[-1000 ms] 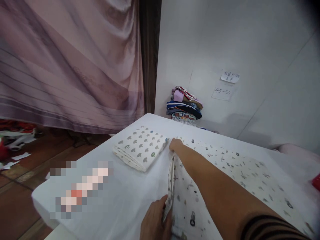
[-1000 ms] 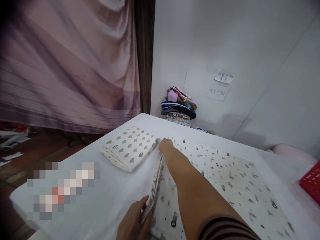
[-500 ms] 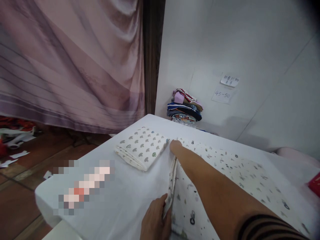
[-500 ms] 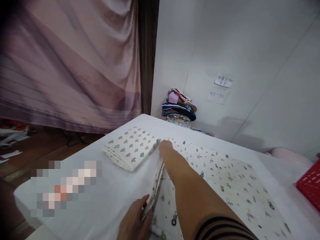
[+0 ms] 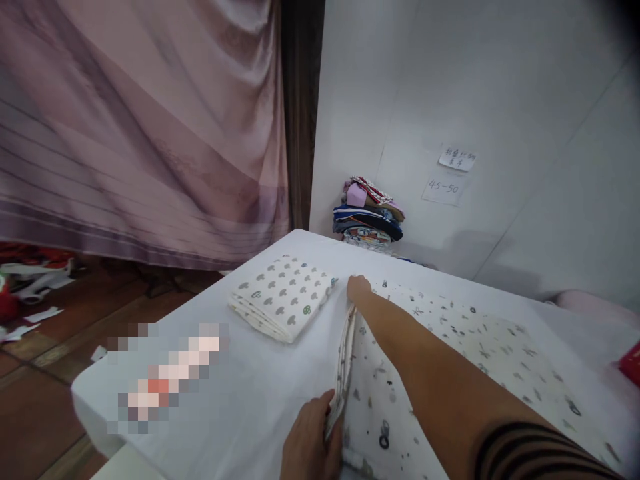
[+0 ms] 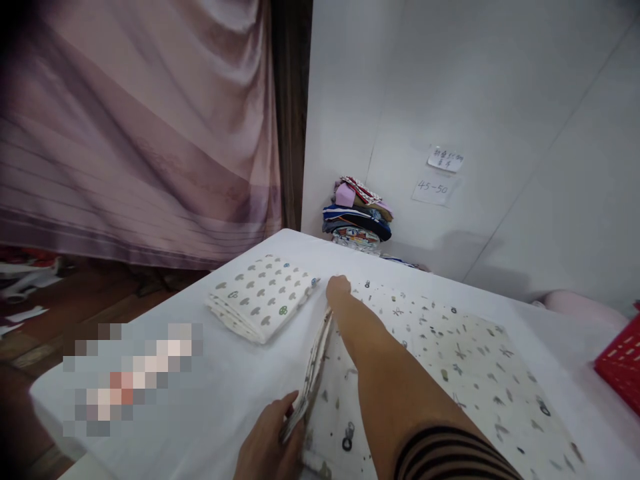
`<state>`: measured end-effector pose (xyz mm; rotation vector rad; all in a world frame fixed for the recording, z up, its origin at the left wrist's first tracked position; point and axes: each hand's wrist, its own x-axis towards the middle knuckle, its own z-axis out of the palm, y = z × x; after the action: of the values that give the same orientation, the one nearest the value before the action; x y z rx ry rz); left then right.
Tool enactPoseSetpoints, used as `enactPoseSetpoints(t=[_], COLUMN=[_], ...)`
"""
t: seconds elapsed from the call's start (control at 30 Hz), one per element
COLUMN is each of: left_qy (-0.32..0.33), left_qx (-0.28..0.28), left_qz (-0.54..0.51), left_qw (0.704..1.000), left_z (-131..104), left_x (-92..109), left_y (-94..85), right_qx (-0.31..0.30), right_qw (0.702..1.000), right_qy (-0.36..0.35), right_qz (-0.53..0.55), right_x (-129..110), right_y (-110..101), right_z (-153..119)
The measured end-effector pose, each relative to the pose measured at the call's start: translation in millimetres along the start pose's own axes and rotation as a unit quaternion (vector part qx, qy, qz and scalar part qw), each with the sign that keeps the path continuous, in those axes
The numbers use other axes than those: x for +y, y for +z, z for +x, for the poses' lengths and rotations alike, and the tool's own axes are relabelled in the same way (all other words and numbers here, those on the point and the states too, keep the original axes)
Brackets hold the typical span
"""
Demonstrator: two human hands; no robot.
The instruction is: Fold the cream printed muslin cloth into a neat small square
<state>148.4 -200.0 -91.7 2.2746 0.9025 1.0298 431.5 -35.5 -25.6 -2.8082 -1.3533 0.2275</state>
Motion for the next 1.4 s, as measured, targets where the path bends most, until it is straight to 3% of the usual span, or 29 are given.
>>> enactPoseSetpoints(t=[0.1, 0.47, 0.6, 0.73, 0.83, 0.97, 1.1, 1.23, 1.4], left_qy=[-0.03, -0.137, -0.212, -0.259, -0.243, -0.17, -0.099, -0.045, 0.004], left_qx=[0.016, -0.027, -0.038, -0.066, -0.097, -0.147, -0.261, -0.362, -0.45], left_qz=[-0.008, -0.036, -0.053, -0.069, -0.078, -0.074, -0.074, -0.108, -0.174], left_qw=[0.999, 0.99, 0.975, 0.961, 0.962, 0.972, 0.957, 0.925, 0.876], left_z=[-4, -11, -12, -5, 4, 16, 27, 36, 41], left_x=[-2, -18, -19, -7, 14, 49, 90, 142, 217], left_y=[6.8, 7.4, 5.2, -3.1, -12.0, -22.0, -21.4, -4.4, 40.0], right_qx=[0.013, 0.008, 0.011, 0.024, 0.035, 0.043, 0.053, 0.073, 0.106], right_qw=[1.0, 1.0, 0.998, 0.993, 0.983, 0.96, 0.926, 0.896, 0.875], right_qy=[0.003, 0.028, 0.032, 0.046, 0.061, 0.087, 0.109, 0.136, 0.17], right_qz=[-0.019, 0.009, 0.046, 0.106, 0.168, 0.265, 0.357, 0.416, 0.442], right_x=[3, 21, 37, 62, 84, 120, 165, 222, 305], right_y=[-1, -3, -12, -27, -40, -58, -74, -88, -106], right_z=[5, 35, 42, 41, 37, 23, -6, -41, -72])
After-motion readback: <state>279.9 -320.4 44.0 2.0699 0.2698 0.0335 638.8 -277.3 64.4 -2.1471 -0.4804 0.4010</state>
